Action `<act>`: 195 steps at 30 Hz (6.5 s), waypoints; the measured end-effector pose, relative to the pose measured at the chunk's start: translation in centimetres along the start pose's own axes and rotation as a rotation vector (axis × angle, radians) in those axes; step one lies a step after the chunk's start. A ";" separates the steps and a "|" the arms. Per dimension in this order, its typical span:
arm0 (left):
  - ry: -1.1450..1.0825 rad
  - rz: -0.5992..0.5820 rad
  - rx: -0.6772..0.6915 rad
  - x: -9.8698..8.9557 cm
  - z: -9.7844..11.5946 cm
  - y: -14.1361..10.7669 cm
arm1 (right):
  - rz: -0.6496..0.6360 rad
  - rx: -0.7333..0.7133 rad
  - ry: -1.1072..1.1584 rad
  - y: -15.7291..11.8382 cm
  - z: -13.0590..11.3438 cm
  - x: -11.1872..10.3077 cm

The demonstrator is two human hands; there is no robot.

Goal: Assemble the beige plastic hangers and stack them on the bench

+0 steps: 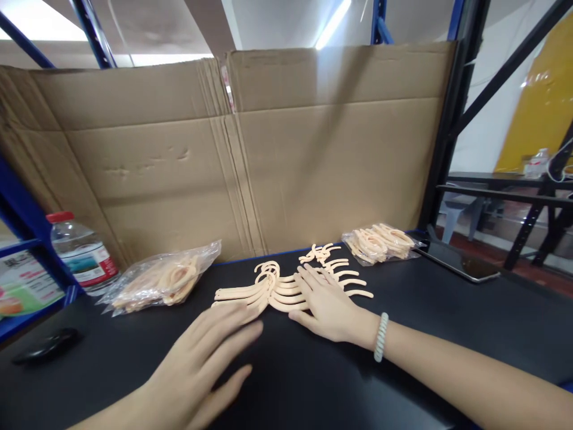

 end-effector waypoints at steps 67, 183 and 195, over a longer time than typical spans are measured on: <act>-0.211 -0.136 0.180 2.6 0.1 1.7 | 0.107 0.004 -0.044 3.6 13.2 -1.6; -1.755 0.239 -0.882 5.4 -5.0 0.5 | 0.360 -0.135 0.573 -0.5 -2.8 -5.0; -1.742 0.272 -0.948 5.2 -4.8 0.3 | 0.361 0.085 0.807 -0.3 -2.0 -4.1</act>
Point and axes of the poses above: each hand's wrist, its own y-axis towards the middle knuckle, its own x-axis out of the palm, z = x × y, the point moved 6 cm from there along y, towards the middle knuckle, and after that the axes turned 5 degrees about -x, right-handed, at the moved point
